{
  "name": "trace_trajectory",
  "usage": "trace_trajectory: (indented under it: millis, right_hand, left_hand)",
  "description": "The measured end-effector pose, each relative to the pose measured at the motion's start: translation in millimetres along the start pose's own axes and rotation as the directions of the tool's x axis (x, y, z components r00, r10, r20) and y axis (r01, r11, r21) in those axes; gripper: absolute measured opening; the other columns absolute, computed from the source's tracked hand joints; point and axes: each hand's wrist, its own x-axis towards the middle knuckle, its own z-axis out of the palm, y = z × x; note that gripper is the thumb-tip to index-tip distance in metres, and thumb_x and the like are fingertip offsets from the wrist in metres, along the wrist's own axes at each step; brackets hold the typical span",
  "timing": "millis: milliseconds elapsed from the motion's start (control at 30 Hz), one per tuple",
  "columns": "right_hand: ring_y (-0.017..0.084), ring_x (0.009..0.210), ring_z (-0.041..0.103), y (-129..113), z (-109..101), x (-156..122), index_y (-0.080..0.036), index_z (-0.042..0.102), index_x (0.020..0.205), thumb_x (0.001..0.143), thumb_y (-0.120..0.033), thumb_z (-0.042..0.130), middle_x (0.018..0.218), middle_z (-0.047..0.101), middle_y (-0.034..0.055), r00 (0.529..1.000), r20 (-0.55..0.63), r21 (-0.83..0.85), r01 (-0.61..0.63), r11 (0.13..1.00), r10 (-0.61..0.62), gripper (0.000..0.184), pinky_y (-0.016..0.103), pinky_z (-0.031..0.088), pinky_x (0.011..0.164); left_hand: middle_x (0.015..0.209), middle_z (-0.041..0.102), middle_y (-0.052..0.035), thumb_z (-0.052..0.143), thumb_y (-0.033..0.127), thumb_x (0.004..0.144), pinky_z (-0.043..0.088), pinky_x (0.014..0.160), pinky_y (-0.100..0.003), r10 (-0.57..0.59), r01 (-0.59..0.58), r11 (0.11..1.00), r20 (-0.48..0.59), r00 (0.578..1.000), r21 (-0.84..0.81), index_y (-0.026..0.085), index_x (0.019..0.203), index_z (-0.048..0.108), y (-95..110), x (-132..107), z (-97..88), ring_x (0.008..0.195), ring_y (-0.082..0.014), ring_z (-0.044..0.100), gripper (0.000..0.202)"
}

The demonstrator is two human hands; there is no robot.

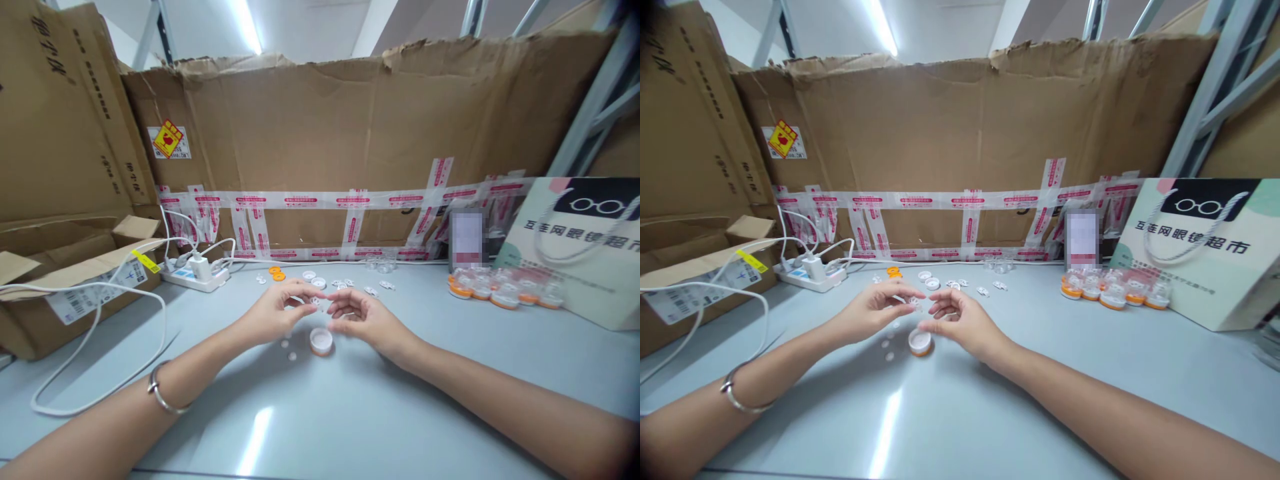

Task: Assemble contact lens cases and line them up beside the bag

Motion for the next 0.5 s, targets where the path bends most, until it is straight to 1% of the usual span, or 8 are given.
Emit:
trace_trajectory:
  millis: [67,133,233,367,500]
  right_hand:
    - [0.019,0.09,0.056,3,1,-2,-0.02,0.052,0.1,0.054,-0.03,0.078,0.095,0.058,0.0052,0.998,0.067,-0.108,0.014,0.994,-0.007,0.053,0.035,0.045,0.08]
    - [0.018,0.091,0.055,5,4,-6,-0.02,0.05,0.098,0.056,-0.027,0.076,0.098,0.058,0.0052,0.993,0.116,-0.179,0.055,0.982,-0.034,0.05,0.035,0.044,0.081]
    - [0.017,0.088,0.056,8,8,-9,-0.02,0.047,0.096,0.063,-0.024,0.072,0.094,0.059,0.0037,0.987,0.147,-0.205,0.099,0.974,-0.07,0.042,0.034,0.044,0.08]
    - [0.017,0.085,0.057,11,9,-9,-0.02,0.043,0.095,0.065,-0.025,0.07,0.091,0.059,0.0031,0.988,0.14,-0.203,0.099,0.974,-0.071,0.041,0.033,0.044,0.077]
    - [0.017,0.085,0.057,13,9,-7,-0.021,0.041,0.094,0.065,-0.027,0.07,0.092,0.059,0.0033,0.987,0.141,-0.205,0.11,0.973,-0.082,0.042,0.032,0.044,0.076]
  left_hand:
    - [0.086,0.063,-0.0046,0.056,0.02,0.08,0.051,0.067,-0.026,0.016,-0.027,0.992,0.089,0.996,0.121,0.02,0.095,0.066,2,0,-6.2,0.076,-0.0137,0.06,0.018]
    - [0.082,0.062,-0.0036,0.055,0.019,0.081,0.05,0.066,-0.025,0.038,-0.073,0.977,0.172,0.984,0.201,0.02,0.095,0.066,5,-2,-8.7,0.072,-0.0124,0.059,0.018]
    - [0.083,0.062,-0.0037,0.054,0.018,0.081,0.049,0.068,-0.026,0.039,-0.099,0.966,0.243,0.969,0.239,0.018,0.096,0.064,9,-6,-7.1,0.073,-0.0125,0.058,0.018]
    - [0.08,0.062,-0.0019,0.055,0.014,0.079,0.049,0.067,-0.024,0.0,-0.046,0.984,0.257,0.966,0.175,0.017,0.099,0.055,10,-9,-3.6,0.073,-0.0118,0.059,0.021]
    - [0.082,0.061,-0.002,0.055,0.014,0.079,0.049,0.068,-0.024,-0.008,-0.043,0.98,0.255,0.967,0.196,0.016,0.089,0.055,9,-8,-4.0,0.074,-0.0118,0.058,0.01]
